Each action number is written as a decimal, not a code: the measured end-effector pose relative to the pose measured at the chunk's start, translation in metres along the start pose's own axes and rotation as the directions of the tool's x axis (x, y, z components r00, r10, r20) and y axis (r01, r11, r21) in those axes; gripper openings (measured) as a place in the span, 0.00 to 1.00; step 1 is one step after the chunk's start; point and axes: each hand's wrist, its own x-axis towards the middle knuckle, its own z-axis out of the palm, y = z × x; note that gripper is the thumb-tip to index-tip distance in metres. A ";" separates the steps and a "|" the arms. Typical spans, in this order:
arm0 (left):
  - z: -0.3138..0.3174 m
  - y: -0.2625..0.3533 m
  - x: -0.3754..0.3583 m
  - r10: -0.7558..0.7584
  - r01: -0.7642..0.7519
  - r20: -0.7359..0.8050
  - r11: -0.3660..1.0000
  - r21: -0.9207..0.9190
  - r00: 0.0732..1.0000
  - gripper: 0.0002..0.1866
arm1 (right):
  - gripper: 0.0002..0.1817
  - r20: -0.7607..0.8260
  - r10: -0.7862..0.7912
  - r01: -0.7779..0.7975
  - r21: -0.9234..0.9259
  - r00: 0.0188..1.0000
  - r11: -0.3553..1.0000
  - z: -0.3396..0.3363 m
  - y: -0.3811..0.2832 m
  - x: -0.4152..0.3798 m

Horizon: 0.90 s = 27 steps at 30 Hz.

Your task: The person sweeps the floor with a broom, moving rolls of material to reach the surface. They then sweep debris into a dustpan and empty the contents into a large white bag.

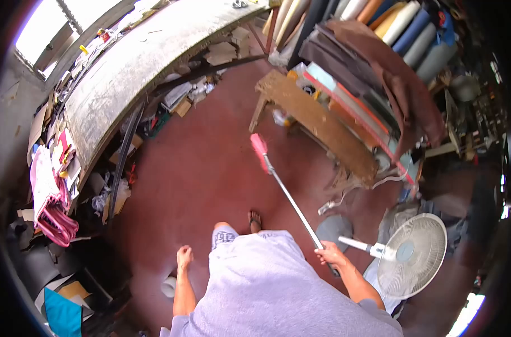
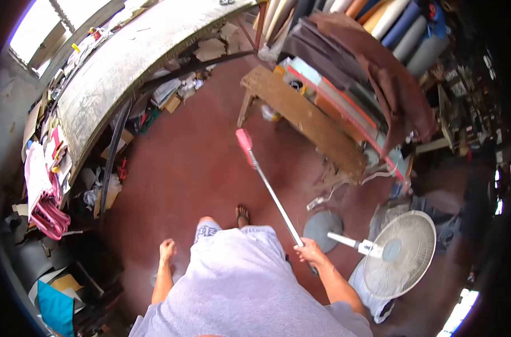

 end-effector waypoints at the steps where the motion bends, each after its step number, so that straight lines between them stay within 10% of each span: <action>1: -0.001 -0.006 0.015 -0.047 0.047 -0.020 0.999 -0.009 0.999 0.11 | 0.07 0.032 -0.009 0.008 0.021 0.999 1.000 0.012 -0.047 0.008; 10: -0.013 0.162 0.184 -0.364 0.343 0.040 0.906 0.246 0.931 0.10 | 0.05 0.185 -0.151 0.083 0.329 0.971 0.941 0.122 -0.375 0.122; 19: 0.029 0.571 0.401 0.314 -0.438 0.343 0.812 0.386 0.885 0.18 | 0.06 -0.039 -0.303 0.268 0.581 0.952 0.769 0.133 -0.634 0.162; 27: 0.230 0.854 0.447 0.327 -0.653 0.627 0.643 0.400 0.707 0.20 | 0.07 -0.277 -0.231 0.359 0.645 0.933 0.674 0.061 -0.764 0.303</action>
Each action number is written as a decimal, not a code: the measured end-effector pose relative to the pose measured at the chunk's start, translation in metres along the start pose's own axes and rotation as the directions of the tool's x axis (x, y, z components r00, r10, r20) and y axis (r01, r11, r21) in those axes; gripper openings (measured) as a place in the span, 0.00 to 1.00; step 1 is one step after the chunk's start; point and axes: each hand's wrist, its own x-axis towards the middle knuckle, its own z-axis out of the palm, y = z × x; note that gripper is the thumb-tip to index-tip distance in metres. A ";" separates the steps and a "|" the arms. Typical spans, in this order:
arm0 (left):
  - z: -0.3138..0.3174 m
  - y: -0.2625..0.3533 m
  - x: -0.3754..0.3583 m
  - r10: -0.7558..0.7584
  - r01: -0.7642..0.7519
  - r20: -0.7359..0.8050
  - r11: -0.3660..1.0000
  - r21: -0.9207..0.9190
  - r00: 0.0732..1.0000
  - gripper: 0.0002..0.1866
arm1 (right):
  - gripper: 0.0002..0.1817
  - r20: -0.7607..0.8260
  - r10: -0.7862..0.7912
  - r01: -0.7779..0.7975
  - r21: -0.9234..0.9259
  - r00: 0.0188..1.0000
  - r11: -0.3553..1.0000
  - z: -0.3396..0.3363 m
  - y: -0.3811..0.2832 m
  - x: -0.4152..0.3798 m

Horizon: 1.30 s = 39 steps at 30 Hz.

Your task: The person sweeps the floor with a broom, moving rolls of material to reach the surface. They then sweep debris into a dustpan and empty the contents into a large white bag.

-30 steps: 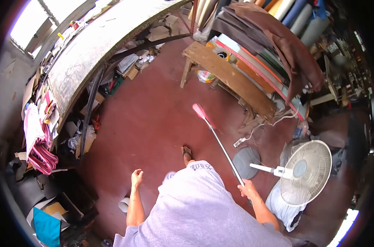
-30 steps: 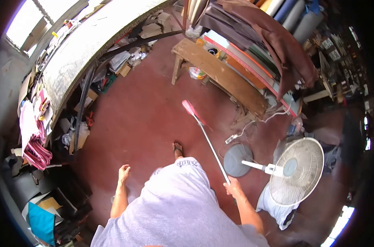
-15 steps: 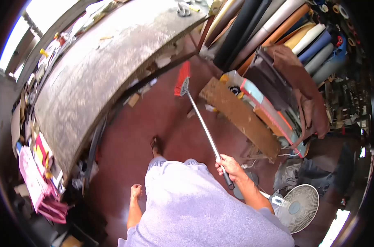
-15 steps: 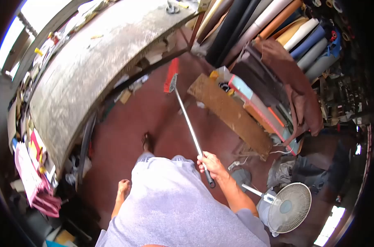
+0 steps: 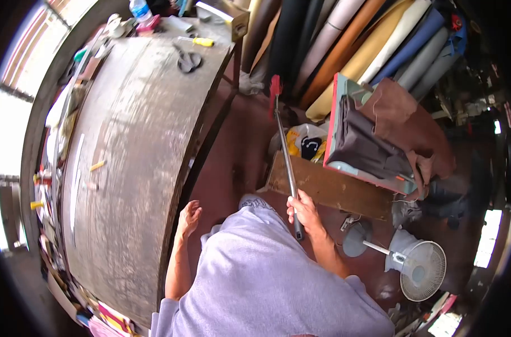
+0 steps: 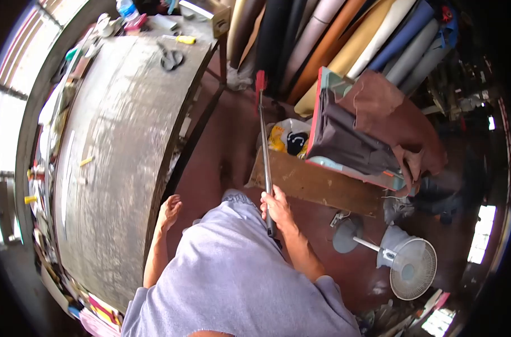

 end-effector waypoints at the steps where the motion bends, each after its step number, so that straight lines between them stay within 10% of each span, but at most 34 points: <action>1: 0.003 0.005 0.032 0.086 -0.086 0.016 0.996 -0.020 0.996 0.20 | 0.07 -0.019 0.002 -0.002 -0.006 1.000 1.000 0.004 -0.015 0.018; 16: -0.011 0.308 0.341 0.523 -0.609 0.451 0.791 0.059 0.723 0.21 | 0.08 -0.455 0.076 0.076 0.308 0.887 0.948 0.020 -0.175 0.213; 28: 0.120 0.542 0.524 0.694 -0.821 0.574 0.567 -0.065 0.434 0.19 | 0.04 -0.551 0.199 0.132 0.502 0.810 0.855 -0.031 -0.299 0.334; 29: 0.130 0.572 0.533 0.775 -0.925 0.564 0.377 -0.050 0.285 0.18 | 0.05 -0.524 0.226 0.117 0.542 0.821 0.832 -0.040 -0.307 0.346; 34: 0.179 0.705 0.612 0.840 -0.961 0.472 0.269 0.062 0.266 0.16 | 0.05 -0.447 0.272 0.122 0.675 0.852 0.728 -0.062 -0.351 0.391; 39: 0.194 0.844 0.691 0.969 -0.868 0.238 -0.172 0.466 -0.064 0.13 | 0.04 -0.469 0.375 0.189 0.789 0.800 0.584 -0.073 -0.398 0.426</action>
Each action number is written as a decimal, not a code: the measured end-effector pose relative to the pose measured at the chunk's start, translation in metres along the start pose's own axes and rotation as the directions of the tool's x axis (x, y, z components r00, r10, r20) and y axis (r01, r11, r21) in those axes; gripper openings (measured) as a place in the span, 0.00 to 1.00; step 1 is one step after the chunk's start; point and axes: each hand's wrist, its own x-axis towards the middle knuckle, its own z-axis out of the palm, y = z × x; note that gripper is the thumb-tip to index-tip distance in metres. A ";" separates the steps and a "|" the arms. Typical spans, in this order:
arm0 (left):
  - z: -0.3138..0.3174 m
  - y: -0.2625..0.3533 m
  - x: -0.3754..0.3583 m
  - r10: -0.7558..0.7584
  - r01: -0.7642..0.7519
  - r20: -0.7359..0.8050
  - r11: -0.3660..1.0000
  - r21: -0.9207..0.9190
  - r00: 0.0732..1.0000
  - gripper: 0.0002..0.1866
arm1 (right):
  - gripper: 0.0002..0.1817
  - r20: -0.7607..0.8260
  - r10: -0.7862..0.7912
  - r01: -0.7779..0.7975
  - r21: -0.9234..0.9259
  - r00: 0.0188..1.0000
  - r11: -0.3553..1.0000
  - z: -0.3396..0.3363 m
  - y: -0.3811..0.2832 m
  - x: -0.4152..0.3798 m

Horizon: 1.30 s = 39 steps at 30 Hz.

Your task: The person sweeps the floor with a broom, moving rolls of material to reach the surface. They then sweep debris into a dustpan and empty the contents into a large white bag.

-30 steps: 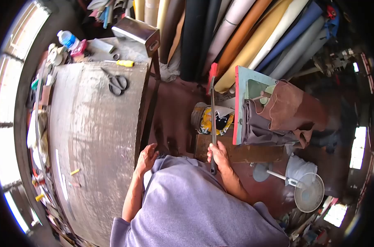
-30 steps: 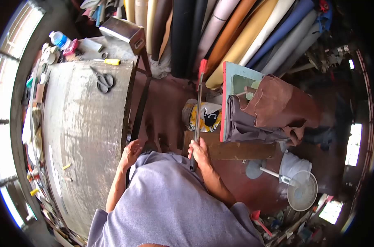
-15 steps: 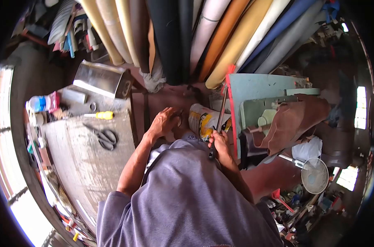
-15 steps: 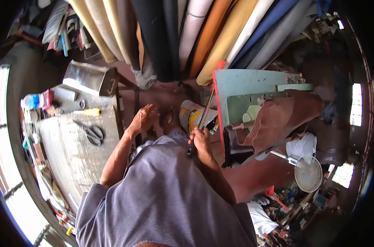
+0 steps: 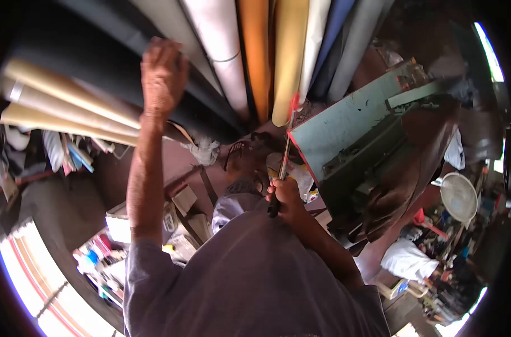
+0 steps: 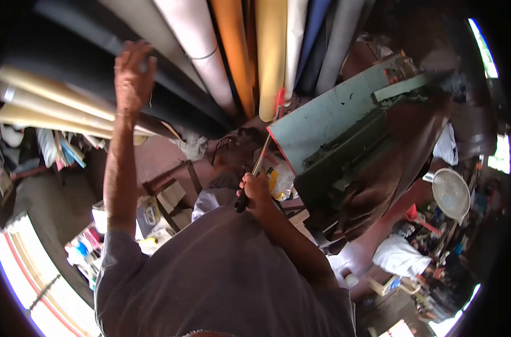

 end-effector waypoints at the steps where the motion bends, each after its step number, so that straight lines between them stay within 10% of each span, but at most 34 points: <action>1: 0.003 -0.016 0.023 0.042 -0.034 -0.095 0.995 0.091 0.995 0.12 | 0.04 -0.029 0.000 0.001 0.023 1.000 1.000 0.010 -0.007 0.006; 9: 0.034 -0.098 0.050 0.131 -0.102 -0.085 0.954 0.283 0.988 0.13 | 0.04 -0.214 -0.222 0.207 -0.093 0.951 0.974 0.065 -0.009 0.115; 12: 0.055 -0.119 0.040 0.154 -0.148 -0.002 0.952 0.268 0.988 0.13 | 0.03 0.321 -0.776 0.810 -0.445 0.542 0.382 0.010 0.054 0.241; 17: 0.062 -0.119 0.044 0.172 -0.145 -0.053 0.933 0.330 0.984 0.10 | 0.05 0.327 -0.644 0.555 -0.811 0.692 0.184 -0.031 -0.001 0.354; 19: 0.066 -0.122 0.041 0.180 -0.153 -0.058 0.936 0.318 0.982 0.11 | 0.07 0.057 -0.667 0.047 -0.998 0.743 -0.033 -0.044 -0.016 0.420; 22: 0.067 -0.125 0.041 0.213 -0.183 -0.052 0.922 0.342 0.976 0.10 | 0.25 -0.379 -0.392 -0.208 -0.887 0.839 0.412 0.060 -0.176 0.271; 23: 0.067 -0.124 0.042 0.220 -0.188 -0.054 0.918 0.349 0.974 0.10 | 0.20 -0.413 -0.429 -0.271 -0.895 0.803 0.354 0.036 -0.166 0.321; 28: 0.070 -0.125 0.041 0.239 -0.202 -0.046 0.896 0.397 0.970 0.09 | 0.15 -0.082 -0.230 -0.134 -0.966 0.970 -0.219 -0.003 -0.160 0.393; 35: 0.069 -0.123 0.041 0.225 -0.191 -0.048 0.905 0.381 0.973 0.09 | 0.14 -0.045 0.026 -0.037 -0.960 0.999 -0.278 -0.030 -0.134 0.363; 39: 0.068 -0.124 0.040 0.230 -0.196 -0.050 0.909 0.369 0.972 0.09 | 0.13 -0.047 0.176 -0.053 -0.998 0.983 0.025 0.002 -0.169 0.306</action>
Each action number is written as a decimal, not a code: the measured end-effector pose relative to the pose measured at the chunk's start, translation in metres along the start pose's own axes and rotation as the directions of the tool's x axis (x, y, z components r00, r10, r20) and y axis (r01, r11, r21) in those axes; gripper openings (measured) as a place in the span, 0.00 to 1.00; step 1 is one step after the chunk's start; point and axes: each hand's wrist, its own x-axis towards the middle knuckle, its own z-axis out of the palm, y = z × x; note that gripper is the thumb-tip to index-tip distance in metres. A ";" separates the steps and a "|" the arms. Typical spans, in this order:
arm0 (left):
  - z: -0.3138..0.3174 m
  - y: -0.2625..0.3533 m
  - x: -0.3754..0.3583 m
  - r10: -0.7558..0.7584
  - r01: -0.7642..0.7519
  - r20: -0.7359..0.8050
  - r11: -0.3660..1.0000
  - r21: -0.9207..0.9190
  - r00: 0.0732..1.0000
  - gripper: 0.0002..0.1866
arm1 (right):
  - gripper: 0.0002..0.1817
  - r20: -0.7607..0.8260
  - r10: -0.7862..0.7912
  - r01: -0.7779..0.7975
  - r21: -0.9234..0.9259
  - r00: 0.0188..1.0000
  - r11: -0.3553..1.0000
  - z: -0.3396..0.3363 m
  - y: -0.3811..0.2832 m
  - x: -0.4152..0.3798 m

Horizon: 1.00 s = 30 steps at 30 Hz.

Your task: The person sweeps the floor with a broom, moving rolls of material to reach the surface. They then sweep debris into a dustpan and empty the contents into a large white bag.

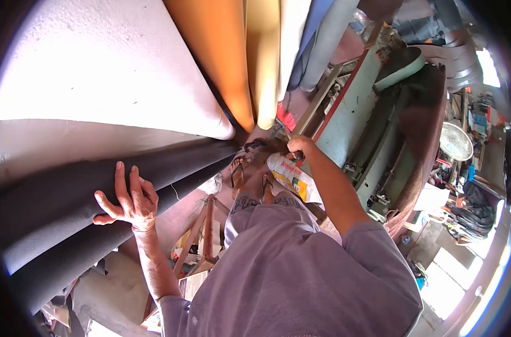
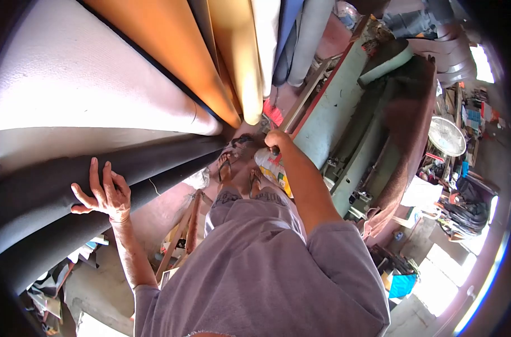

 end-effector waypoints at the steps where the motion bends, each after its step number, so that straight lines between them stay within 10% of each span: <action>1: 0.001 0.000 0.000 0.004 -0.004 0.000 1.000 -0.001 1.000 0.09 | 0.14 -0.024 -0.036 0.036 0.007 0.999 0.999 0.010 0.015 0.010; 3: 0.001 -0.002 0.001 0.006 -0.006 -0.002 1.000 0.000 1.000 0.09 | 0.16 -0.016 -0.244 0.236 -0.198 0.970 0.951 0.010 0.026 0.011; 6: 0.001 -0.001 0.001 0.014 -0.014 -0.001 1.000 -0.016 1.000 0.09 | 0.12 0.079 -0.157 0.080 0.592 0.984 0.802 -0.008 0.043 0.006; 9: 0.001 -0.004 -0.002 0.022 -0.022 0.006 1.000 -0.005 1.000 0.09 | 0.09 0.186 -0.032 -0.187 0.937 0.982 -0.294 -0.041 0.035 -0.009; 12: 0.002 -0.003 -0.002 0.023 -0.023 0.008 1.000 -0.017 1.000 0.09 | 0.11 0.121 -0.055 -0.126 0.987 0.991 -0.096 -0.060 0.043 -0.003; 17: -0.001 -0.003 -0.001 0.047 -0.046 0.028 0.999 -0.017 0.999 0.09 | 0.12 -0.031 0.170 0.105 0.892 0.985 -0.441 -0.035 0.064 0.082; 24: -0.003 -0.003 0.002 0.070 -0.069 0.044 0.998 -0.010 0.997 0.09 | 0.11 -0.122 0.267 0.237 0.856 0.956 -0.459 -0.034 -0.041 -0.075; 28: -0.001 -0.003 0.003 0.070 -0.070 0.036 0.998 -0.003 0.997 0.09 | 0.13 -0.132 0.064 0.140 0.709 0.989 -0.691 0.032 -0.033 0.001; 30: -0.002 -0.002 0.003 0.066 -0.066 0.036 0.998 -0.003 0.997 0.09 | 0.06 -0.084 0.266 0.232 0.769 0.960 -0.596 0.071 -0.060 0.024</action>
